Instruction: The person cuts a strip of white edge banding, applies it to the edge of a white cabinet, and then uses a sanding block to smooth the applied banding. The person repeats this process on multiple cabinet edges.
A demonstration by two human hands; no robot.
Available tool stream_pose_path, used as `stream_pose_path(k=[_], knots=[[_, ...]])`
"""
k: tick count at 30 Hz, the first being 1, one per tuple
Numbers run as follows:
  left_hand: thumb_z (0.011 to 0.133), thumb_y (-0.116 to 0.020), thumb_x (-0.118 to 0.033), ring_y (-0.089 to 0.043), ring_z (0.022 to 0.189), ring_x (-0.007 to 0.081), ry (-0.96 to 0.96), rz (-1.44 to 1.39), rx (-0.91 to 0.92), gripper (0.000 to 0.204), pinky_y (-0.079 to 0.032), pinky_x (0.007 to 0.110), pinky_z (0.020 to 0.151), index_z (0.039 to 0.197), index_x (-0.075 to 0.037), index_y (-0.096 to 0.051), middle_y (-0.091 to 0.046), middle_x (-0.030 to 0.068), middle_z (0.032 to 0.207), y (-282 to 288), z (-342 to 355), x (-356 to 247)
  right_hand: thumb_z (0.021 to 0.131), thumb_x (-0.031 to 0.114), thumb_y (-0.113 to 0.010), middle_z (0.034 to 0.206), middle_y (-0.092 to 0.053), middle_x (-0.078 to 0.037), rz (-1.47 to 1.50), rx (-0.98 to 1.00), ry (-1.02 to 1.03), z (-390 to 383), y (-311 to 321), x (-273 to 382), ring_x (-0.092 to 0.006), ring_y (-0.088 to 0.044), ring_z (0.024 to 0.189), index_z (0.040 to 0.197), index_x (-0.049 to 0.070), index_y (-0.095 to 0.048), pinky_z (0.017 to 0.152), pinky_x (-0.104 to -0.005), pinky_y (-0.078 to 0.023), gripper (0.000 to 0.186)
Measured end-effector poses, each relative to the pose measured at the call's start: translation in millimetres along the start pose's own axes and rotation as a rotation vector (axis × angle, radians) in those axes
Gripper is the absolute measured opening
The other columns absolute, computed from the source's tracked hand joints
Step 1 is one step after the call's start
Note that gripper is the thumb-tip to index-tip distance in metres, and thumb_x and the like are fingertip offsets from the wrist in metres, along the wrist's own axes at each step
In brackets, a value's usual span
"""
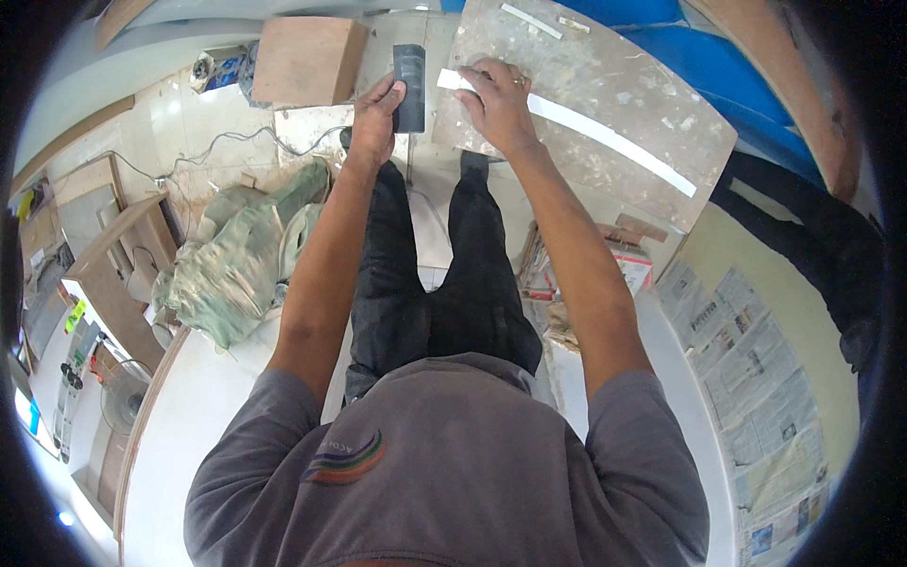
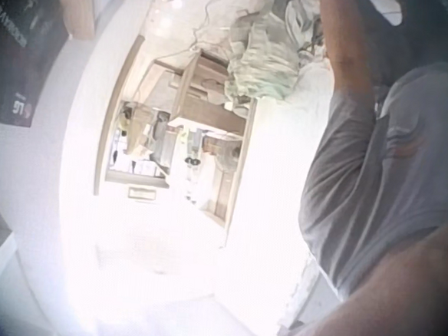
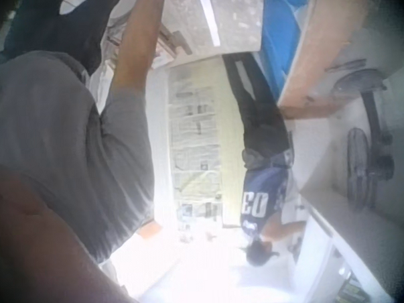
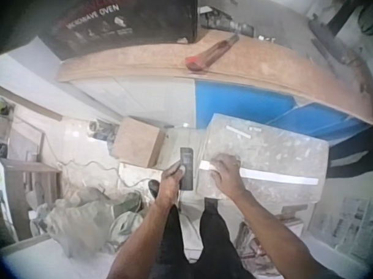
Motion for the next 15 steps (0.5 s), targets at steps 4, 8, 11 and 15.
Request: stream_pose_path(k=[4,8,11,15], knots=[[0.109,-0.058,-0.017,-0.064,0.104,0.0124,-0.123,0.323,0.074,0.037,-0.051,0.027,0.095,0.142,-0.001,-0.063,-0.071,0.0049,0.117,-8.2,-8.0,-3.7,0.088,0.025,-0.08,0.117,-0.064,0.0,-0.016,0.082,0.038,-8.1,-7.1,3.8,-0.0254,-0.059,0.11,0.115,0.019,-0.078,0.097,-0.0458,-0.04,0.027],[0.11,-0.057,-0.022,-0.061,0.102,0.0113,-0.221,0.37,0.134,0.037,-0.05,0.026,0.092,0.141,-0.002,-0.063,-0.07,0.0044,0.114,-20.3,-11.0,1.7,0.088,0.027,-0.08,0.113,-0.064,0.0,-0.024,-0.009,0.037,-11.5,-4.5,3.8,-0.0235,-0.06,0.106,0.113,0.02,-0.079,0.095,-0.0451,-0.04,0.026],[0.11,-0.059,-0.025,-0.06,0.099,0.0111,-0.234,0.329,0.111,0.038,-0.05,0.027,0.091,0.14,-0.002,-0.065,-0.07,0.0043,0.111,-23.6,-15.0,2.3,0.087,0.026,-0.081,0.109,-0.063,0.001,0.031,-0.016,0.019,-10.0,-9.0,0.5,-0.0236,-0.059,0.103,0.111,0.021,-0.08,0.095,-0.0447,-0.04,0.024],[0.11,-0.06,-0.027,-0.059,0.095,0.0093,-0.133,0.367,0.063,0.037,-0.05,0.026,0.087,0.136,-0.001,-0.068,-0.069,0.0022,0.105,-22.1,-33.1,2.5,0.083,0.021,-0.081,0.101,-0.062,0.002,0.006,-0.034,0.033,-9.1,-13.1,0.5,-0.0238,-0.059,0.1,0.106,0.024,-0.081,0.093,-0.0444,-0.039,0.023]])
Point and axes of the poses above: each hand's wrist, its own z-axis towards the middle knuckle, its own y-axis out of the back of the hand, x = y × z, the point moved 7 cm from there along z, towards the middle knuckle
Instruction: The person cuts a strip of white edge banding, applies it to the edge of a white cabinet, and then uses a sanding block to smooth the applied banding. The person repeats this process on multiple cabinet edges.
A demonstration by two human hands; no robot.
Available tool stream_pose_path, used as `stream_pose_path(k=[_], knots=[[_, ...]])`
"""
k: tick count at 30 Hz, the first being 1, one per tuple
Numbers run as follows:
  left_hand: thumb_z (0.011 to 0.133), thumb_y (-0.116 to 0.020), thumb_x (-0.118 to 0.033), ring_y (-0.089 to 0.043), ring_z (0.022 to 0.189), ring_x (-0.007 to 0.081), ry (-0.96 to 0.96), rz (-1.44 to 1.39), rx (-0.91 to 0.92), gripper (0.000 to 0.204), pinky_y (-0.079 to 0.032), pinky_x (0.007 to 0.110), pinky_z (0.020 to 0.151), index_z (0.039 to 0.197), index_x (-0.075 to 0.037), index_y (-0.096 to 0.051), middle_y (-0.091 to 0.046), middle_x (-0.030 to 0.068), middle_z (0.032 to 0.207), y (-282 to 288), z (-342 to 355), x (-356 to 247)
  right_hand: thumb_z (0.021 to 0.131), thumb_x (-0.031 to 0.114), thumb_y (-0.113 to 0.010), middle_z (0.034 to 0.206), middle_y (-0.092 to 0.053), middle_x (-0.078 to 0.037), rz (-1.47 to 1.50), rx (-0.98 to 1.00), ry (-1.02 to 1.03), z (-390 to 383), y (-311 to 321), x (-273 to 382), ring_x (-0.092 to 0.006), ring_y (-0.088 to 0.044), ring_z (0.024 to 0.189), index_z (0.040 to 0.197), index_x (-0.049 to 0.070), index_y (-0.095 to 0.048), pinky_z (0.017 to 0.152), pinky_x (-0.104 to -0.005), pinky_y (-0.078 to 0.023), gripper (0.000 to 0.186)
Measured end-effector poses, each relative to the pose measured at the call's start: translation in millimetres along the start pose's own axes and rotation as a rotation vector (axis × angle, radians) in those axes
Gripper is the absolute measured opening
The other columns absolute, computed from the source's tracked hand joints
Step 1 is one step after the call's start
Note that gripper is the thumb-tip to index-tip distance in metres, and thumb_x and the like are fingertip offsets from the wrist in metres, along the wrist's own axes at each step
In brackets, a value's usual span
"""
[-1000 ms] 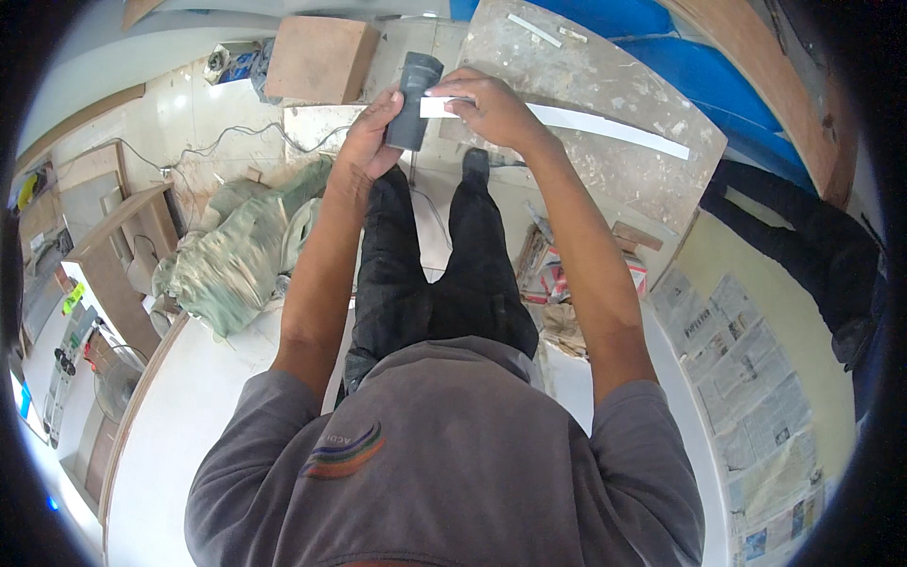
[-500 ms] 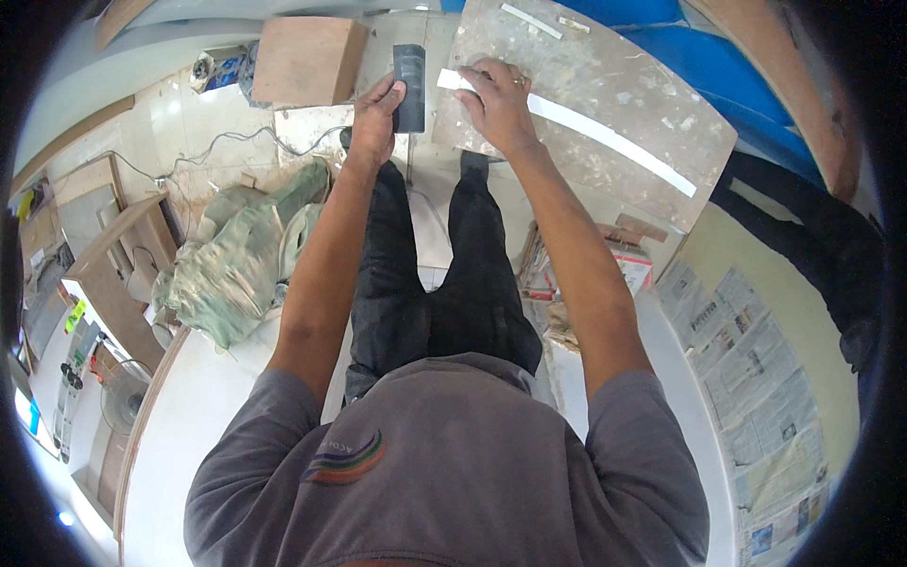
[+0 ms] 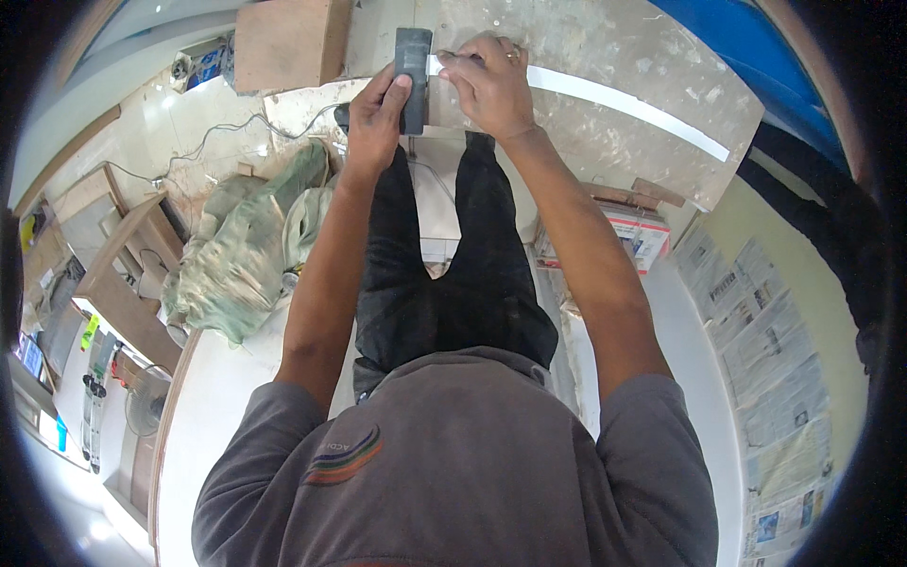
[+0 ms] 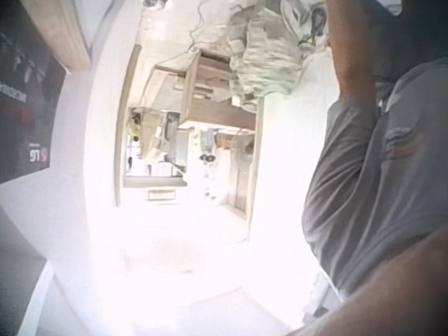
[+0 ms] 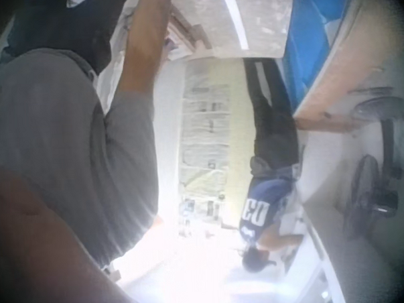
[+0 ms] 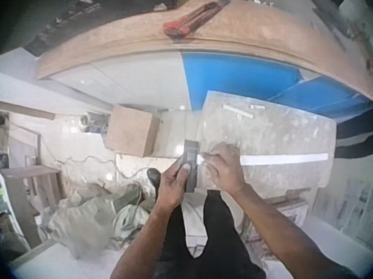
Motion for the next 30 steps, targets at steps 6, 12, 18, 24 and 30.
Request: stream_pose_path(k=[6,12,18,24,30], knots=[[0.109,-0.06,-0.027,-0.052,0.083,0.0072,-0.081,0.167,-0.041,0.033,-0.047,0.026,0.074,0.118,0.002,-0.072,-0.063,-0.0018,0.089,-4.9,15.7,-16.9,0.076,0.011,-0.08,0.094,-0.061,0.004,-0.02,-0.012,-0.024,-3.6,-2.0,2.6,-0.0229,-0.058,0.098,0.102,0.026,-0.082,0.091,-0.0435,-0.039,0.03],[0.108,-0.062,-0.024,-0.051,0.082,0.0091,0.144,0.348,-0.116,0.029,-0.046,0.027,0.074,0.115,0.003,-0.071,-0.06,0.0009,0.083,-7.6,0.5,-20.3,0.076,0.009,-0.079,0.093,-0.06,0.004,-0.026,-0.022,-0.038,0.2,-0.8,4.0,-0.0223,-0.057,0.097,0.102,0.026,-0.082,0.091,-0.0432,-0.039,0.031],[0.109,-0.058,-0.034,-0.061,0.085,0.0128,-0.02,0.074,-0.003,0.039,-0.051,0.031,0.079,0.12,0.002,-0.07,-0.072,0.0053,0.093,-7.1,33.9,-22.3,0.076,0.01,-0.08,0.095,-0.06,0.003,-0.025,-0.005,-0.047,0.6,0.1,4.6,-0.0225,-0.059,0.099,0.103,0.025,-0.082,0.092,-0.044,-0.04,0.03],[0.108,-0.053,-0.033,-0.071,0.112,0.0318,0.182,-0.578,0.167,0.047,-0.059,0.041,0.098,0.143,0.0,-0.051,-0.067,0.021,0.131,37.0,44.1,7.1,0.077,0.012,-0.08,0.099,-0.061,0.003,0.021,-0.027,-0.063,2.0,2.1,5.3,-0.0218,-0.06,0.103,0.104,0.024,-0.082,0.095,-0.0449,-0.04,0.029],[0.107,-0.065,-0.029,-0.066,0.091,0.0138,0.185,-0.325,-0.002,0.028,-0.053,0.032,0.082,0.12,-0.005,-0.063,-0.07,0.0053,0.101,25.2,33.9,24.4,0.079,0.014,-0.081,0.103,-0.062,0.003,0.033,-0.054,-0.052,1.3,2.8,5.7,-0.0218,-0.06,0.102,0.105,0.025,-0.081,0.096,-0.0449,-0.04,0.029]])
Point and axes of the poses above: each hand's wrist, its own z-axis towards the middle knuckle, its own y-axis out of the back of the hand, x = y × z, the point moved 7 cm from there along z, towards the middle knuckle
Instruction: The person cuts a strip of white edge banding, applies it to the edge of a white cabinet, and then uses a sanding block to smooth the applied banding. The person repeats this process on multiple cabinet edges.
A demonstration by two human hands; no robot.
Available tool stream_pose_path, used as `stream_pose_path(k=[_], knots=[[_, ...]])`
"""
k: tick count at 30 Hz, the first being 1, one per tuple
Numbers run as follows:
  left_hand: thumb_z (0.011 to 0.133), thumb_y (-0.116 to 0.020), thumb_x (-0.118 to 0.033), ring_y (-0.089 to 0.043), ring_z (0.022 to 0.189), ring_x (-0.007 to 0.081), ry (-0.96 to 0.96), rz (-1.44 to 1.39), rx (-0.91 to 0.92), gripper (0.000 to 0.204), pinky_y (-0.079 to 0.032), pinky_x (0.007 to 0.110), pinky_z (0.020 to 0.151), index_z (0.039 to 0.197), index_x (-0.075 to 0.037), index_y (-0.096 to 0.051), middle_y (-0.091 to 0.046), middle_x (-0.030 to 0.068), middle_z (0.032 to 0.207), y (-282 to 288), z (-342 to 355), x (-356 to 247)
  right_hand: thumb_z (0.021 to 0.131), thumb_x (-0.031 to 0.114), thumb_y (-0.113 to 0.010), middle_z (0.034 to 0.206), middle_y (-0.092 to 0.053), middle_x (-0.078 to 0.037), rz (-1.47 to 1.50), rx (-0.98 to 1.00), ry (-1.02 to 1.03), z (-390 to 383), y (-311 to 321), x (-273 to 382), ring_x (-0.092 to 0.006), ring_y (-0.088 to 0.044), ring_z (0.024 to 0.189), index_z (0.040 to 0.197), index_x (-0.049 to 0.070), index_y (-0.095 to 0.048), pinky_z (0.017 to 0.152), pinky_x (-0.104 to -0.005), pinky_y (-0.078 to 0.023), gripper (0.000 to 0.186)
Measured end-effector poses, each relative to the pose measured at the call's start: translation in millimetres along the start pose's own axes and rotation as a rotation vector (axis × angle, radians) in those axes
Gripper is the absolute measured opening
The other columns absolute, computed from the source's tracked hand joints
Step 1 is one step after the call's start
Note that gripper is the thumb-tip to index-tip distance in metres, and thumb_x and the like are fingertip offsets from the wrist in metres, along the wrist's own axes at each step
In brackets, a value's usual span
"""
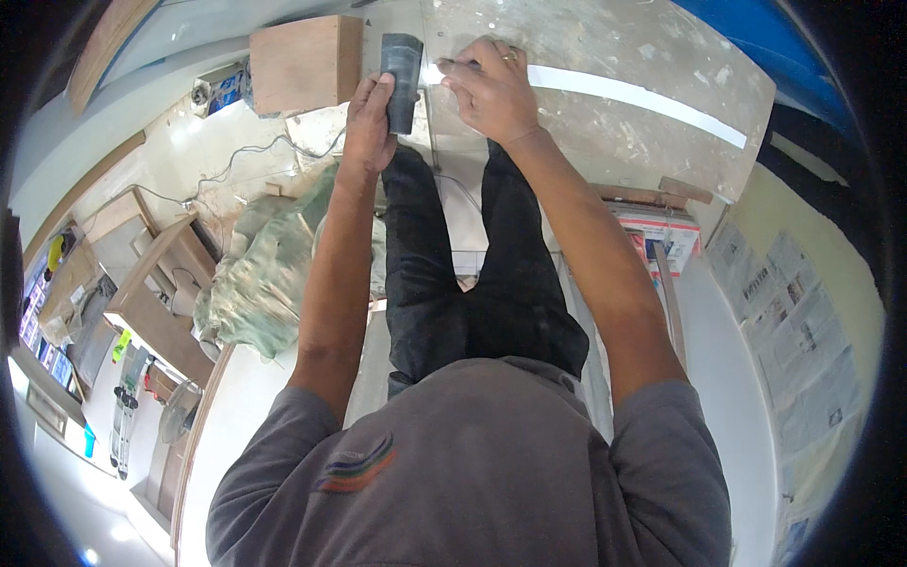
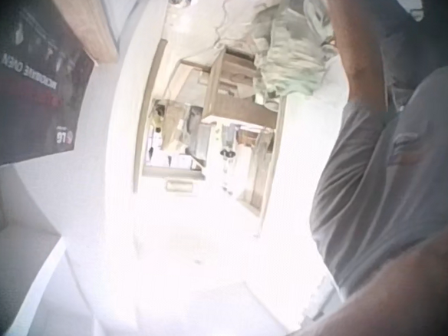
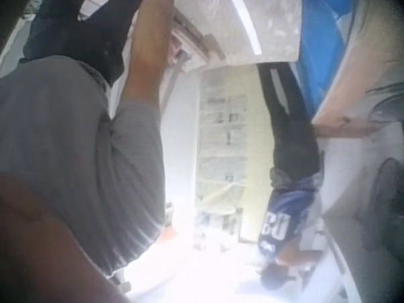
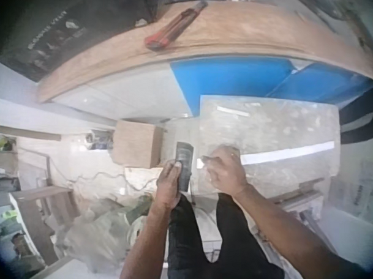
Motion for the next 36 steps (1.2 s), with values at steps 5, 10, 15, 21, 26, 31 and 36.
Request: stream_pose_path(k=[5,10,15,21,26,31,36], knots=[[0.097,-0.08,-0.029,-0.062,0.087,0.0107,-0.076,0.077,0.082,0.038,-0.052,0.027,0.08,0.117,0.0,-0.065,-0.069,0.0055,0.1,-23.9,0.5,-0.8,0.079,0.015,-0.081,0.103,-0.062,0.003,-0.043,-0.015,0.03,-0.3,0.5,0.4,-0.0208,-0.06,0.101,0.104,0.024,-0.082,0.094,-0.0441,-0.04,0.027],[0.097,-0.081,-0.022,-0.065,0.086,0.0116,0.076,0.288,0.096,0.028,-0.055,0.032,0.078,0.113,-0.002,-0.068,-0.071,0.0067,0.099,-19.1,10.3,-13.3,0.08,0.014,-0.081,0.104,-0.061,0.004,-0.022,0.012,0.025,2.5,0.0,2.1,-0.0206,-0.06,0.099,0.106,0.023,-0.081,0.092,-0.0435,-0.039,0.028],[0.093,-0.084,-0.017,-0.065,0.077,0.0123,0.098,0.257,0.038,0.022,-0.054,0.029,0.071,0.099,0.0,-0.072,-0.072,0.006,0.089,-11.4,23.2,-19.5,0.081,0.014,-0.08,0.105,-0.061,0.004,-0.019,0.02,0.014,2.2,0.0,2.9,-0.0204,-0.06,0.099,0.105,0.022,-0.081,0.093,-0.0437,-0.039,0.025],[0.09,-0.085,-0.011,-0.067,0.079,0.013,0.026,0.012,-0.045,0.022,-0.055,0.028,0.074,0.102,0.002,-0.073,-0.073,0.0065,0.09,-9.2,11.8,-4.2,0.081,0.016,-0.08,0.106,-0.061,0.004,-0.038,0.0,0.034,2.0,-0.6,1.5,-0.0197,-0.06,0.101,0.106,0.022,-0.081,0.096,-0.0442,-0.039,0.025],[0.08,-0.093,-0.01,-0.068,0.088,0.0168,-0.134,0.045,-0.149,0.066,-0.059,0.031,0.082,0.133,0.006,-0.055,-0.071,0.0127,0.103,-11.3,10.3,-0.1,0.081,0.016,-0.08,0.106,-0.061,0.004,0.0,0.009,0.011,1.5,-1.0,-0.1,-0.0191,-0.061,0.102,0.107,0.022,-0.081,0.096,-0.0444,-0.038,0.027],[0.075,-0.097,-0.01,-0.069,0.092,0.0198,-0.064,0.138,-0.015,0.087,-0.059,0.032,0.086,0.139,0.01,-0.042,-0.069,0.0152,0.104,-16.1,21.4,-3.4,0.079,0.014,-0.08,0.106,-0.062,0.004,-0.013,0.01,0.005,1.3,-0.7,-0.3,-0.0194,-0.061,0.102,0.106,0.023,-0.081,0.096,-0.0443,-0.038,0.028],[0.075,-0.098,-0.019,-0.07,0.09,0.019,-0.314,0.581,-0.062,0.074,-0.059,0.032,0.081,0.125,0.01,-0.051,-0.071,0.0156,0.1,-29.1,6.0,-35.1,0.077,0.01,-0.079,0.107,-0.062,0.004,-0.014,0.001,0.013,1.1,-0.6,-1.3,-0.0199,-0.061,0.102,0.103,0.023,-0.081,0.096,-0.0443,-0.038,0.03]])
Point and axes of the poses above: each hand's wrist, its own z-axis towards the middle knuckle, its own y-axis out of the back of the hand, x = y × z, the point moved 7 cm from there along z, towards the middle knuckle
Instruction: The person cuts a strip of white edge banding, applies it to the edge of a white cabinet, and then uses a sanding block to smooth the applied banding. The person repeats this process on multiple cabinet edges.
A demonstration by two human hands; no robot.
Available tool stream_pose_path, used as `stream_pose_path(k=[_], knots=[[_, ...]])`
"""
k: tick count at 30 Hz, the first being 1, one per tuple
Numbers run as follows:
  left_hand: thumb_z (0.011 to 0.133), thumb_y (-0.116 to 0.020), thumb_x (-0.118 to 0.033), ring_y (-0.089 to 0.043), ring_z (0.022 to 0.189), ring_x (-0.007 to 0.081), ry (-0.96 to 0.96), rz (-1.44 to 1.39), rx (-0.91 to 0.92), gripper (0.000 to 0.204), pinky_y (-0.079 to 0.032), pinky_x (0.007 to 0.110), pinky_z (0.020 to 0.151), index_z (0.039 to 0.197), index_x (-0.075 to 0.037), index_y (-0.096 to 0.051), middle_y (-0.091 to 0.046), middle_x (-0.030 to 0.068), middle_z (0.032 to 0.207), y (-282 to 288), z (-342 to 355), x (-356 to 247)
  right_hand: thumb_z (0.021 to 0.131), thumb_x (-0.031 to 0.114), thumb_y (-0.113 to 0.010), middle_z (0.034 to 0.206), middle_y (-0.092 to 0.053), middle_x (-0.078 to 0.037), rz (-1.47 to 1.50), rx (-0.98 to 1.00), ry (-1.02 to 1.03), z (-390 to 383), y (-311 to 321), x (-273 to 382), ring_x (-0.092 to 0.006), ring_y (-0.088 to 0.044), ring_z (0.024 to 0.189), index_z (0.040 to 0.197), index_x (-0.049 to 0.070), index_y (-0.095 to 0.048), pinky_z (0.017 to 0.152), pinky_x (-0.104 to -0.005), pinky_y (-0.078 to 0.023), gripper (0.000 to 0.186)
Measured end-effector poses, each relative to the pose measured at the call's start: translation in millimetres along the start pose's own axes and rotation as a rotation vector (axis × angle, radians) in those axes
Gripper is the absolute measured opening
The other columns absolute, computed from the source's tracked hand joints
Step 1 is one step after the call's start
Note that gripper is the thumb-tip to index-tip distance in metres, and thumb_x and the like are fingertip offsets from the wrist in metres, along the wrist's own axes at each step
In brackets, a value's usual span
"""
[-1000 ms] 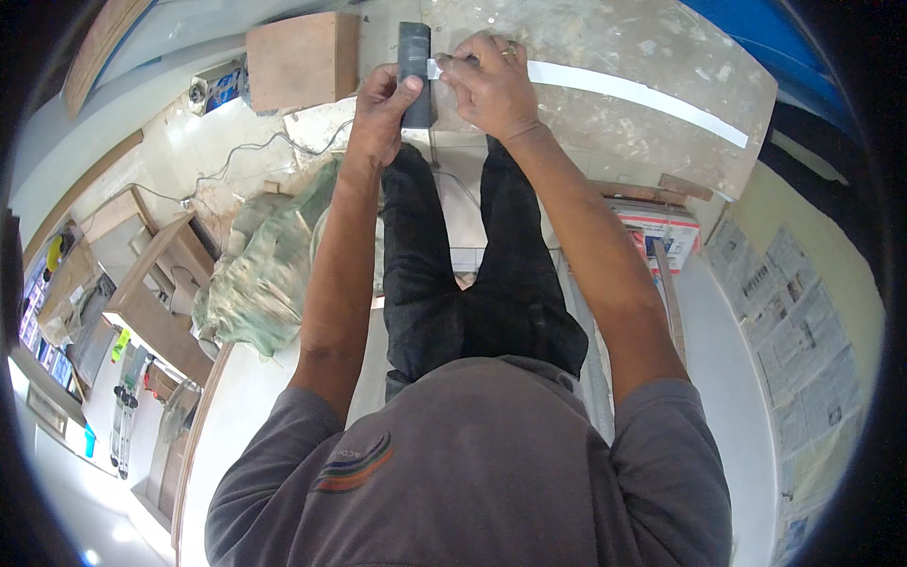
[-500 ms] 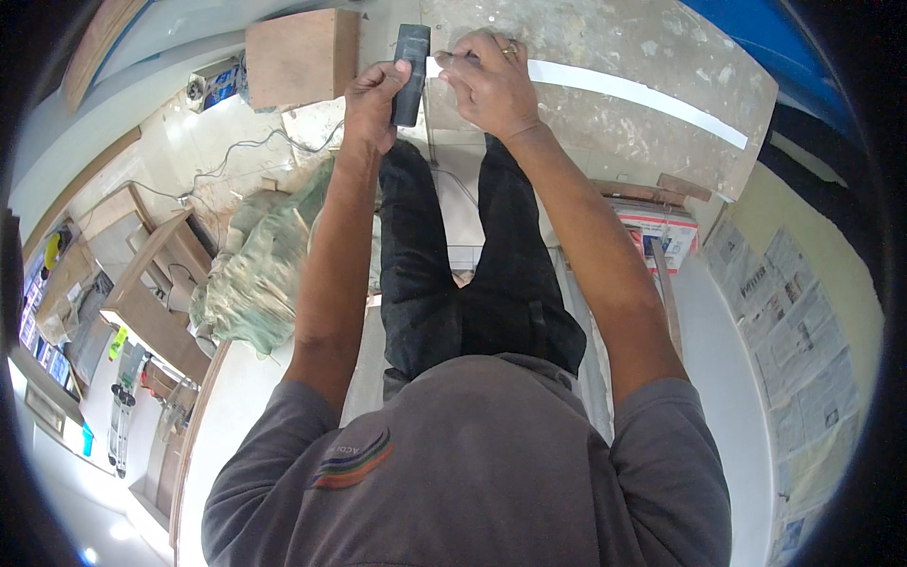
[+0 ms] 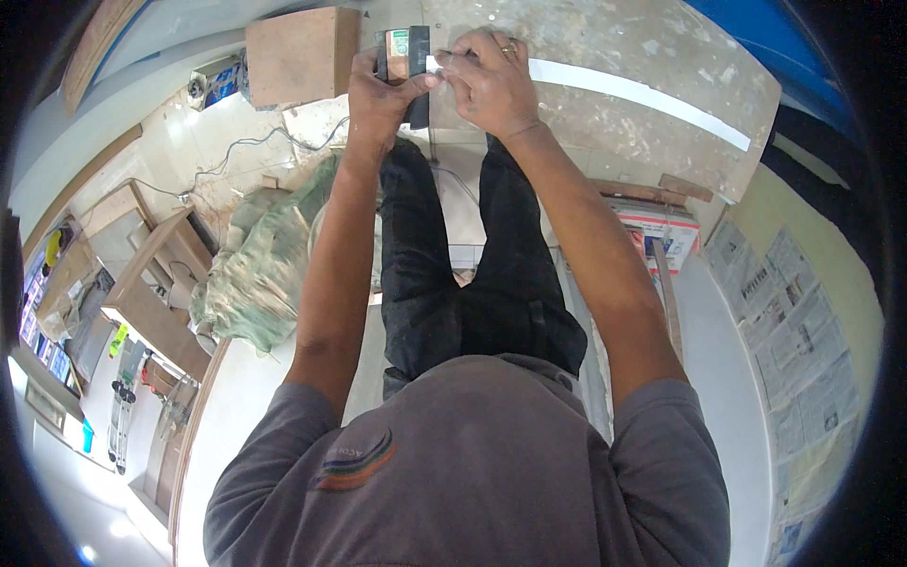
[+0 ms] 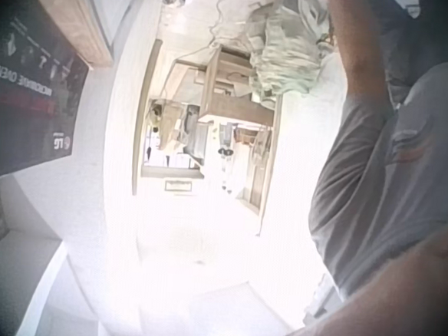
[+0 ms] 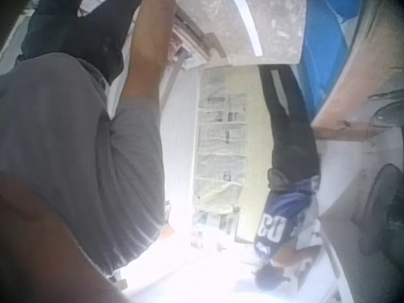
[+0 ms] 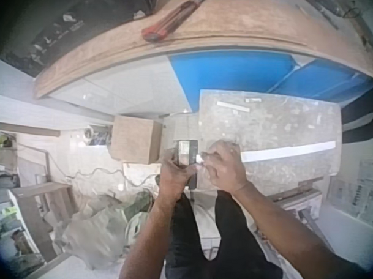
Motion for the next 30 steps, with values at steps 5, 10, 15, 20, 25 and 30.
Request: stream_pose_path(k=[5,10,15,20,25,30], knots=[[0.081,-0.093,-0.021,-0.07,0.092,0.0181,-0.055,0.269,-0.053,0.063,-0.057,0.033,0.082,0.123,0.009,-0.057,-0.074,0.0129,0.1,-4.6,-19.4,-25.1,0.078,0.01,-0.078,0.107,-0.062,0.004,-0.024,0.021,0.003,0.1,-0.9,0.3,-0.0206,-0.061,0.103,0.102,0.023,-0.081,0.097,-0.0445,-0.039,0.027],[0.081,-0.093,-0.02,-0.069,0.086,0.0181,0.009,0.066,-0.019,0.063,-0.057,0.032,0.081,0.125,0.008,-0.057,-0.074,0.0097,0.094,0.0,-8.7,-12.5,0.079,0.011,-0.078,0.105,-0.062,0.003,-0.013,0.031,0.005,1.5,-0.8,2.7,-0.0217,-0.06,0.104,0.105,0.022,-0.082,0.097,-0.0455,-0.039,0.028],[0.082,-0.091,-0.012,-0.068,0.084,0.0147,0.098,-0.012,0.008,0.057,-0.057,0.03,0.078,0.123,0.006,-0.057,-0.073,0.0095,0.094,7.4,0.6,7.7,0.079,0.011,-0.078,0.098,-0.061,0.002,-0.048,0.053,-0.007,1.7,-1.2,3.3,-0.0232,-0.059,0.103,0.108,0.023,-0.082,0.096,-0.0453,-0.039,0.031],[0.081,-0.09,-0.01,-0.069,0.085,0.0134,-0.096,0.159,-0.092,0.058,-0.057,0.029,0.077,0.125,0.004,-0.056,-0.074,0.0099,0.099,9.0,-4.0,-9.8,0.078,0.01,-0.077,0.093,-0.06,0.001,-0.048,0.047,-0.006,1.6,-1.9,4.6,-0.0234,-0.058,0.101,0.11,0.023,-0.081,0.096,-0.0459,-0.039,0.035],[0.086,-0.085,-0.007,-0.066,0.08,0.0103,-0.05,-0.126,0.009,0.043,-0.055,0.027,0.071,0.122,0.003,-0.063,-0.074,0.0053,0.096,3.7,-6.6,-15.2,0.077,0.008,-0.076,0.092,-0.059,0.001,-0.049,0.034,0.025,1.3,-2.9,4.8,-0.0236,-0.058,0.099,0.109,0.023,-0.082,0.093,-0.0459,-0.04,0.035],[0.088,-0.081,-0.004,-0.058,0.07,0.0061,0.112,-0.184,0.046,0.029,-0.047,0.024,0.062,0.113,0.001,-0.07,-0.072,0.001,0.089,2.4,3.9,-7.1,0.077,0.007,-0.076,0.092,-0.059,0.001,-0.05,0.028,0.041,0.4,-3.5,4.9,-0.0233,-0.058,0.098,0.108,0.022,-0.082,0.091,-0.0451,-0.041,0.036]])
Point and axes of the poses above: each hand's wrist, its own z-axis towards the middle knuckle, its own y-axis out of the back of the hand, x = y × z, the point moved 7 cm from there along z, towards the middle knuckle
